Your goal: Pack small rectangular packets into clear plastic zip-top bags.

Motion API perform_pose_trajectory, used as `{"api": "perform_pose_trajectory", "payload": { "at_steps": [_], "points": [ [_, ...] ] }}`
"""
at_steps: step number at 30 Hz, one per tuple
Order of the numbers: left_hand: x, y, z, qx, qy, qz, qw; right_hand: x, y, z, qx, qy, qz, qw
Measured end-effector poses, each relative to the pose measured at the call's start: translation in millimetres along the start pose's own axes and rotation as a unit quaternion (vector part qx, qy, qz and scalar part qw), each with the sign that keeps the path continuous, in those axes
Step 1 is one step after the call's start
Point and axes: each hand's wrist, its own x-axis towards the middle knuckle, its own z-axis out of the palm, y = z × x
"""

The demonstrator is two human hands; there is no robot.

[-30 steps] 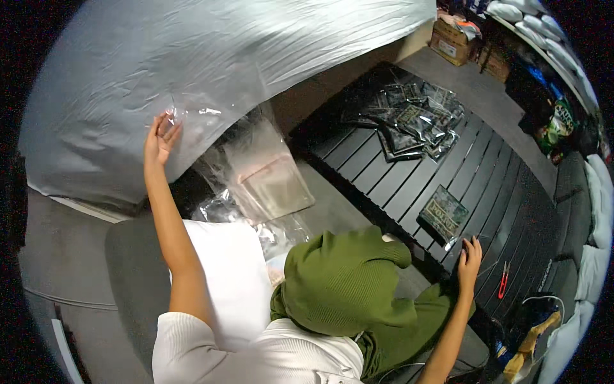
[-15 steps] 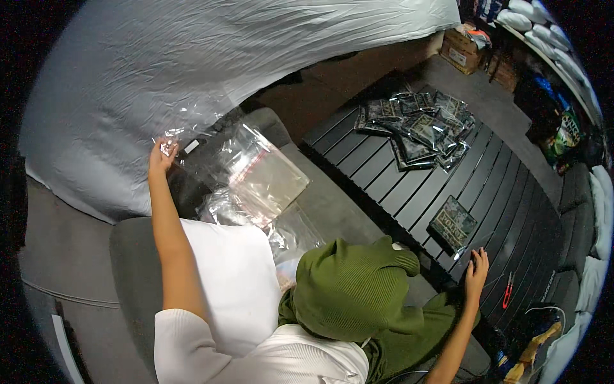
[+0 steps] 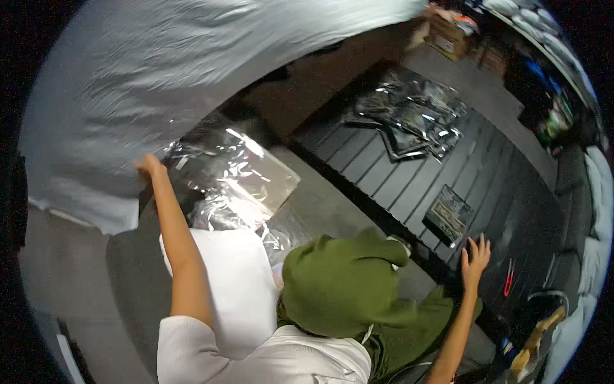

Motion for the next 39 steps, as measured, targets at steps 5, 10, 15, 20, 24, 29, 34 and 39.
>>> {"api": "perform_pose_trajectory", "payload": {
  "at_steps": [5, 10, 15, 20, 24, 29, 34, 39],
  "points": [
    [-158, 90, -20, -0.139, -0.055, 0.444, 0.884, 22, -40, 4, 0.05, 0.019, -0.019, 0.998],
    [-400, 108, -46, -0.299, -0.417, 0.658, 0.551, 4, -33, 23, 0.204, 0.082, 0.152, 0.963],
    [-577, 56, -112, -0.388, -0.71, 0.571, 0.139, -8, -51, 8, 0.063, -0.008, 0.174, 0.983],
    [-647, 7, -169, 0.164, -0.973, 0.163, -0.021, -19, -75, -7, -0.013, -0.033, 0.257, 0.966],
    [-658, -30, -174, 0.167, -0.962, -0.203, 0.072, -22, -82, -16, -0.013, -0.049, 0.271, 0.961],
    [-665, -31, -184, 0.12, -0.943, -0.301, 0.074, -32, -84, -17, 0.044, -0.028, 0.269, 0.962],
    [-647, 7, -174, 0.063, -0.97, -0.226, -0.064, -30, -112, -61, 0.285, 0.059, 0.268, 0.919],
    [-611, 51, -155, 0.063, -0.974, -0.205, -0.073, -12, -140, -83, 0.218, 0.106, 0.191, 0.951]
  ]
}}
